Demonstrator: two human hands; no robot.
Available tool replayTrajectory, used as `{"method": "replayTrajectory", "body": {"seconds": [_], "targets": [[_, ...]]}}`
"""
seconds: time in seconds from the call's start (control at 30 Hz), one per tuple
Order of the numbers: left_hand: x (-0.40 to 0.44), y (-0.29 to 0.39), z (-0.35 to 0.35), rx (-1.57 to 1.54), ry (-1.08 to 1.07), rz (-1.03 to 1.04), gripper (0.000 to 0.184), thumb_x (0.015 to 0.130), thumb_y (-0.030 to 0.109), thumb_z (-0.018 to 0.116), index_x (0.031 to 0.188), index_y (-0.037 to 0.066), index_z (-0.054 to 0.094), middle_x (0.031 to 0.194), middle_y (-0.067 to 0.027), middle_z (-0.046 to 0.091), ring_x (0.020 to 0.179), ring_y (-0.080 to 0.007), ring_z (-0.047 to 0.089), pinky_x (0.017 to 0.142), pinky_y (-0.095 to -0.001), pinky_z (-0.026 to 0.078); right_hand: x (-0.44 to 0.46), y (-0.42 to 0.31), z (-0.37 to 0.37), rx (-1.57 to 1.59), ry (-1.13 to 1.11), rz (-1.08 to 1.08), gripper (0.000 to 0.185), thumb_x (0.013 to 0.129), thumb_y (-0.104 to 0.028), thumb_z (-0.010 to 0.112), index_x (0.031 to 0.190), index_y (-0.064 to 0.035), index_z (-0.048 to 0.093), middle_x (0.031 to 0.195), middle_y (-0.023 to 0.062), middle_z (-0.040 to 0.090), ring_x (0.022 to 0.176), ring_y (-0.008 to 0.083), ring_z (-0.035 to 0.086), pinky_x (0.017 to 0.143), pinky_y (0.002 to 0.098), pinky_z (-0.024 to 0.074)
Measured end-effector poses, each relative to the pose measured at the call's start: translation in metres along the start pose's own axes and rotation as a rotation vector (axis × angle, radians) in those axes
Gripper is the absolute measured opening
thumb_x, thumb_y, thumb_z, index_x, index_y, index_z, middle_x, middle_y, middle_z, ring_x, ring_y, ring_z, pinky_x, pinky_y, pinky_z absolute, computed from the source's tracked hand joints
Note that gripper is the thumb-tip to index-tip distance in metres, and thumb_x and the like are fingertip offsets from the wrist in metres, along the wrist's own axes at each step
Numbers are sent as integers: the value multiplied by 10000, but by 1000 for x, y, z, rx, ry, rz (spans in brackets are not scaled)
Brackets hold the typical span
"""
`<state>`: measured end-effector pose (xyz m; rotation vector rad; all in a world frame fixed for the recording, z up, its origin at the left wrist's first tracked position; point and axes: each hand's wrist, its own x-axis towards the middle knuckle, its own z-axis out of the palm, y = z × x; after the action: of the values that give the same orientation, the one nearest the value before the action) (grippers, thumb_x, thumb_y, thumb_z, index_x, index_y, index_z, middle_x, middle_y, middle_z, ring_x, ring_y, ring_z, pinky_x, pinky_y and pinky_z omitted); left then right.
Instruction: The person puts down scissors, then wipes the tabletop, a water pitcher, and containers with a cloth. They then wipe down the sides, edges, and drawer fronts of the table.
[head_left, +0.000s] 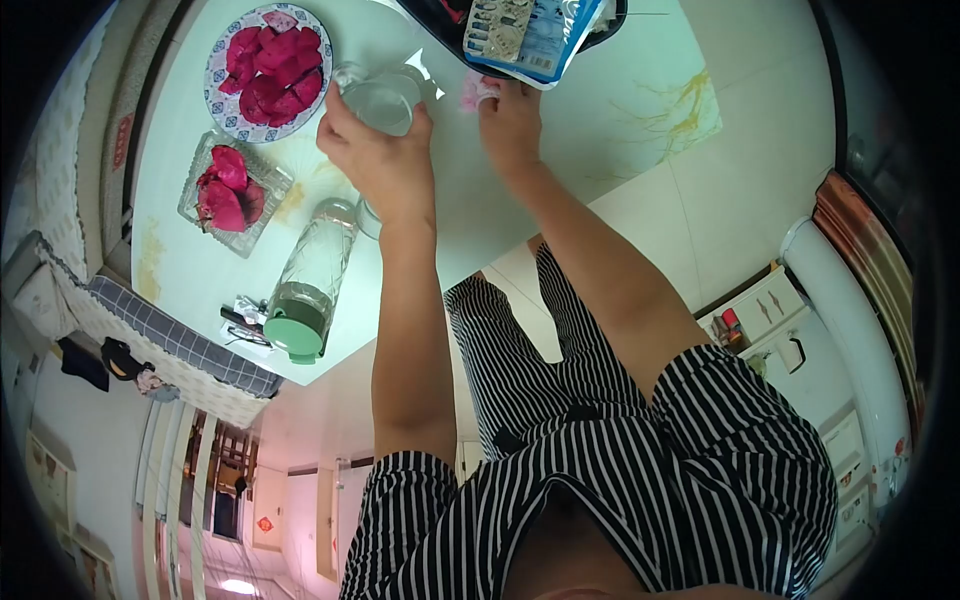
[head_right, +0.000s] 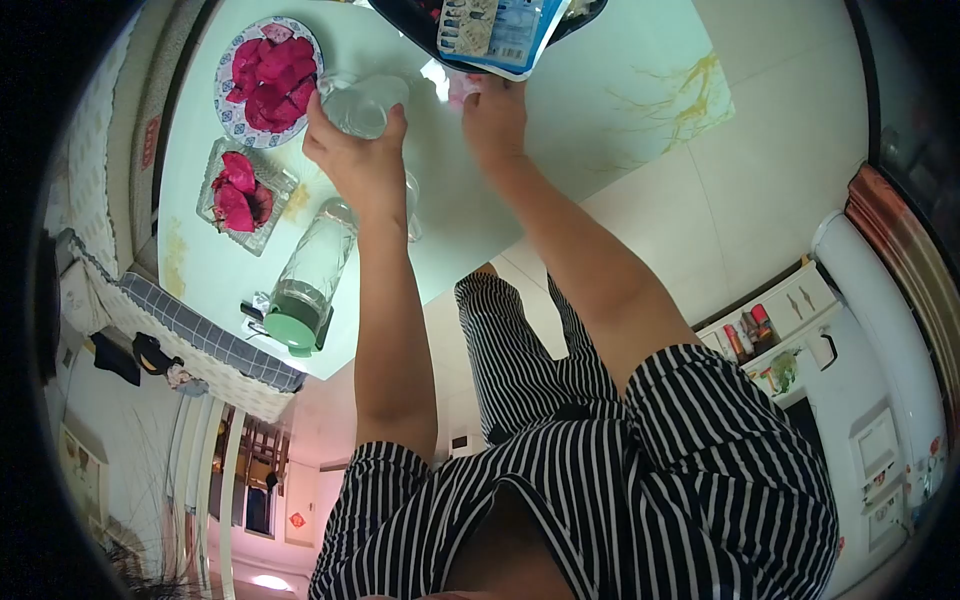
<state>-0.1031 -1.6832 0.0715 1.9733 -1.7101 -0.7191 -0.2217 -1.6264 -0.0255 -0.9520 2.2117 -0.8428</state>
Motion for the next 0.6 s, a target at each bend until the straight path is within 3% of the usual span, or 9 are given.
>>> {"method": "replayTrajectory", "body": {"seconds": [0.1,0.17,0.2,0.23,0.27,0.4,0.5,0.6], "targets": [[-10,-7,-15,44,-5,-111,983,697,145,857,1498,54,294,1341,-273,382,1229,-437,446,1046,-458,398,-3,-9,30,-89,149,-97,291,806,-13,610,1082,-96,649,1124,130,599,1028,342,581,876,432,505],[-14,-18,-25,84,-2,-171,991,698,147,859,1501,51,285,1343,-275,381,1234,-437,447,1046,-460,399,-4,-31,44,-101,46,-197,236,842,-83,595,1048,-170,672,1079,76,613,1067,317,569,892,445,485],[-17,-29,-28,83,21,-176,991,709,205,864,1499,49,286,1350,-279,384,1254,-429,440,1056,-460,396,-4,-38,50,-103,42,-196,236,842,-83,595,1048,-170,672,1079,76,613,1067,317,569,892,445,485],[-17,-34,-33,82,45,-179,994,720,263,868,1497,48,288,1357,-283,388,1274,-422,432,1067,-460,393,-5,-42,55,-162,-44,-344,223,829,-87,607,1020,-174,683,1054,54,609,1058,293,562,895,430,476],[-17,-40,-36,74,43,-223,996,726,270,869,1496,36,282,1379,-285,368,1292,-414,420,1072,-466,391,-5,-43,57,-220,-128,-492,211,817,-92,619,993,-178,695,1029,32,604,1048,268,554,897,415,468],[-14,-52,-46,51,53,-273,1004,730,258,868,1504,43,266,1417,-290,328,1314,-408,406,1080,-474,392,-13,-34,50,-302,-314,-734,149,812,-96,610,889,-185,702,989,-4,603,1019,252,559,886,406,478],[-13,-54,-48,82,28,-285,1038,738,267,869,1520,29,229,1436,-300,305,1335,-414,388,1104,-470,366,-20,-3,21,-213,-432,-747,145,780,-77,639,882,-165,694,975,16,599,996,260,568,870,407,490],[-16,-45,-52,159,6,-224,1011,785,265,843,1528,4,209,1482,-301,258,1370,-422,355,1133,-468,328,-19,17,-33,-222,-437,-568,136,767,-62,667,882,-132,685,954,48,591,963,270,582,834,391,503]]}}
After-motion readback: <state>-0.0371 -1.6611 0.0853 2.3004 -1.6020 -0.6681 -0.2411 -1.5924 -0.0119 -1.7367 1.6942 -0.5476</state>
